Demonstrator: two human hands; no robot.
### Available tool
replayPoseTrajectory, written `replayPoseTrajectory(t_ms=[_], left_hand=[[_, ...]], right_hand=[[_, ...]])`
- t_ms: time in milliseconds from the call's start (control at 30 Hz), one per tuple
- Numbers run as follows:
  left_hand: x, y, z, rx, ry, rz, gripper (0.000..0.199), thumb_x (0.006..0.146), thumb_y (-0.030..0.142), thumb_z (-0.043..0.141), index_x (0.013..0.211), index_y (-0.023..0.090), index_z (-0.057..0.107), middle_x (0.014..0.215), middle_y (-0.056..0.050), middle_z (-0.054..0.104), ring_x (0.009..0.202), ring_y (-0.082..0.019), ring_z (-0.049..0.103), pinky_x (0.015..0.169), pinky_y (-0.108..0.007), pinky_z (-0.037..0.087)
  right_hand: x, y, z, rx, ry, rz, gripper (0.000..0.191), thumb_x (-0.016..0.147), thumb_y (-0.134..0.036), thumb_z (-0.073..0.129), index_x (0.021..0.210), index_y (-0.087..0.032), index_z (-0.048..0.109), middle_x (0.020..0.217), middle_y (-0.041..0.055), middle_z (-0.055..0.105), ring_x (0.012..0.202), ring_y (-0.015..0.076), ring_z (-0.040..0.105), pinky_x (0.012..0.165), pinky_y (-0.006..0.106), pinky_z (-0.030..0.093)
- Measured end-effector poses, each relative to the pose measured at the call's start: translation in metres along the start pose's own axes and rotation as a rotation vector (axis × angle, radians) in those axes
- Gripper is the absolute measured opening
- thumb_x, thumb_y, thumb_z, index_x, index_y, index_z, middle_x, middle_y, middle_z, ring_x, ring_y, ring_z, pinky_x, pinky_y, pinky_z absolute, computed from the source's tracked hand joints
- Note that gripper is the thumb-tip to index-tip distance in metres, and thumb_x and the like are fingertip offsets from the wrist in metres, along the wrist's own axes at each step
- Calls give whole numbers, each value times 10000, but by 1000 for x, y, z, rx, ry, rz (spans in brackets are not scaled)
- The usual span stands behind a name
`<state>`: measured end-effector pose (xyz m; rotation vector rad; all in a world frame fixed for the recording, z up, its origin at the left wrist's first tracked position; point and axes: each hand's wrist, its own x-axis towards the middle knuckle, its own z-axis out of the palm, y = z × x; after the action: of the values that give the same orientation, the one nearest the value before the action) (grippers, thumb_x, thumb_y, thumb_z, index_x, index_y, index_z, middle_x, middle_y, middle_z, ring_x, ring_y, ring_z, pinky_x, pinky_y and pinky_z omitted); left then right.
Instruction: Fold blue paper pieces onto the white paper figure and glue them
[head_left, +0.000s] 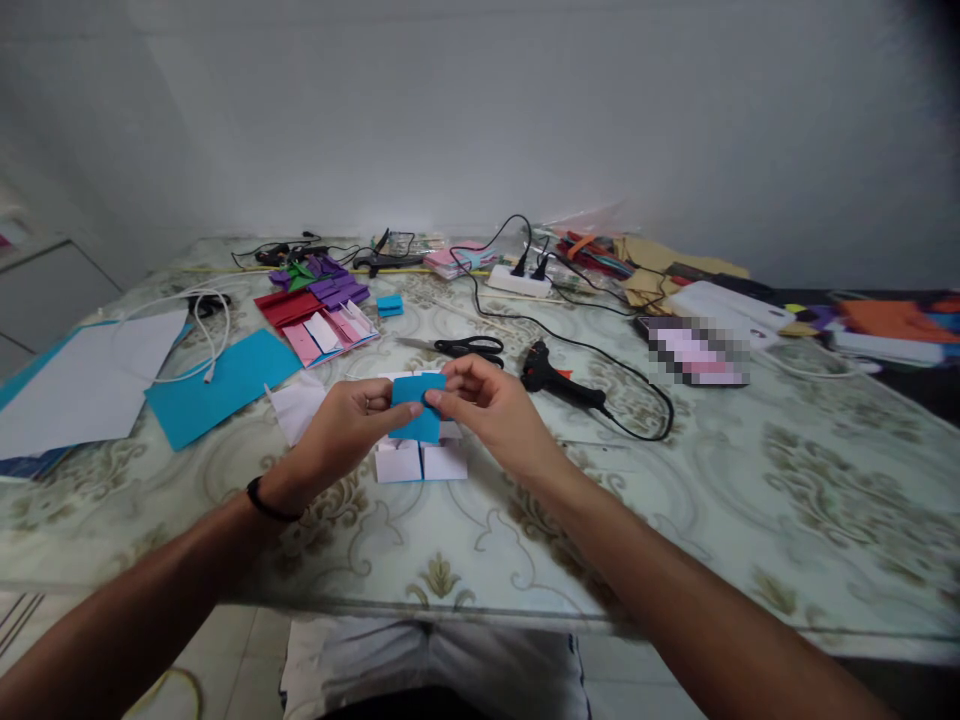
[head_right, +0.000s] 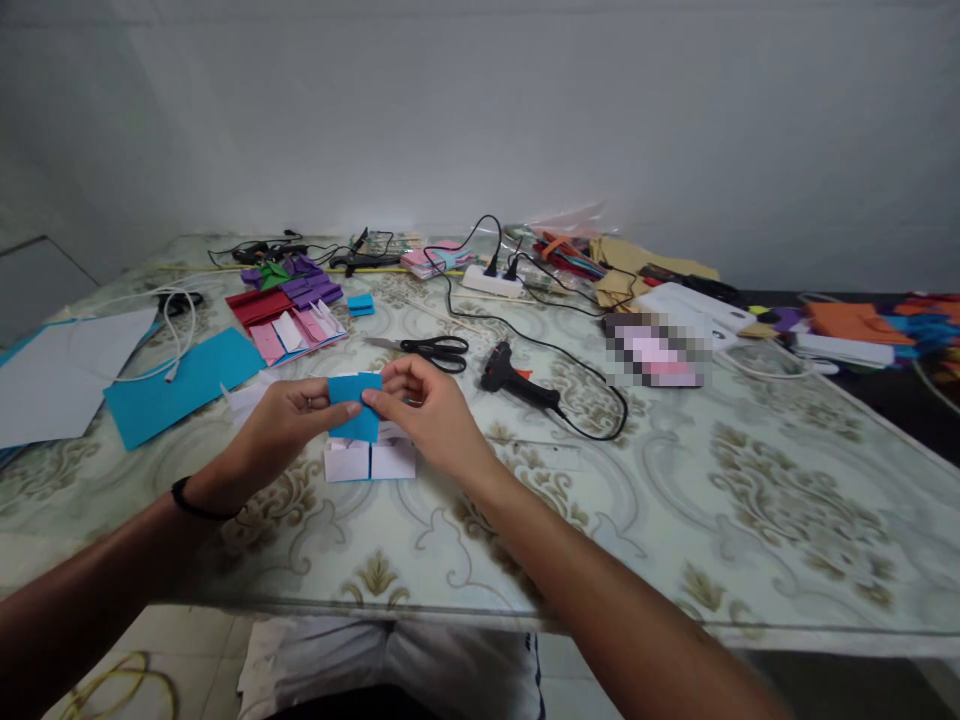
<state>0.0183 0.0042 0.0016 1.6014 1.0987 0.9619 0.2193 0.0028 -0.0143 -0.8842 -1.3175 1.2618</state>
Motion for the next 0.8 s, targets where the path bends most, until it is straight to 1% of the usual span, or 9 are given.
replayPoseTrajectory(t_ms=[133, 233, 267, 333, 367, 433, 533, 600, 800], left_hand=[[2, -3, 0, -135, 42, 29, 255, 840, 415, 803, 864, 163, 771, 809, -24, 766, 762, -188, 693, 697, -286, 538], [3, -5, -2, -96, -6, 48, 247, 847, 388, 806, 785, 162, 729, 739, -2, 709, 708, -157, 655, 652, -259, 504], [3, -5, -2, -67, -24, 60, 229, 842, 373, 814, 800, 164, 731, 753, -2, 712, 713, -155, 660, 652, -255, 508], [3, -5, -2, -47, -13, 120, 210, 817, 329, 844, 929, 180, 747, 860, -12, 753, 814, -174, 710, 714, -257, 551], [3, -5, -2, -57, 10, 159, 256, 802, 307, 860, 997, 192, 742, 929, -19, 770, 887, -188, 732, 767, -266, 576], [2, -4, -2, -72, 64, 235, 290, 792, 282, 873, 1033, 203, 732, 995, -30, 784, 963, -201, 751, 843, -285, 602], [0, -3, -4, -4, 68, 288, 155, 853, 290, 831, 950, 188, 766, 951, -49, 795, 894, -195, 759, 827, -294, 612], [0, -2, -5, 58, 50, 315, 112, 887, 283, 804, 946, 188, 793, 944, -61, 801, 882, -197, 753, 816, -302, 606], [2, 3, -9, 180, 33, 417, 35, 895, 228, 794, 892, 211, 824, 909, -58, 805, 871, -199, 738, 808, -310, 581]], right_hand=[[-2, 1, 3, 11, -17, 14, 317, 763, -374, 871, 935, -212, 660, 818, -15, 690, 757, 148, 651, 738, 299, 528], [-3, 3, 3, -21, -13, 11, 245, 786, -377, 844, 879, -201, 703, 780, -15, 676, 723, 145, 626, 713, 296, 509], [-3, 3, 3, -32, -10, 3, 230, 792, -377, 837, 874, -200, 716, 777, -13, 681, 719, 146, 623, 706, 296, 503], [-3, 2, 2, -64, -10, -10, 213, 805, -378, 823, 889, -199, 743, 797, -2, 709, 728, 155, 634, 709, 302, 504], [-3, 1, 2, -86, -10, -15, 211, 810, -378, 817, 901, -198, 754, 812, 7, 725, 736, 162, 644, 713, 308, 508], [-3, -2, 0, -164, -13, -46, 190, 826, -368, 803, 905, -197, 773, 833, 23, 749, 753, 179, 660, 716, 319, 511], [-5, -7, 0, -335, -18, -157, 111, 862, -317, 780, 882, -209, 799, 842, 34, 761, 783, 197, 676, 731, 332, 507], [-7, -10, 0, -407, -23, -232, 73, 879, -285, 777, 867, -223, 812, 856, 34, 770, 800, 201, 686, 764, 342, 513], [-7, -12, 0, -466, -23, -320, 65, 892, -256, 779, 864, -259, 837, 911, 41, 807, 831, 222, 719, 819, 380, 551]])
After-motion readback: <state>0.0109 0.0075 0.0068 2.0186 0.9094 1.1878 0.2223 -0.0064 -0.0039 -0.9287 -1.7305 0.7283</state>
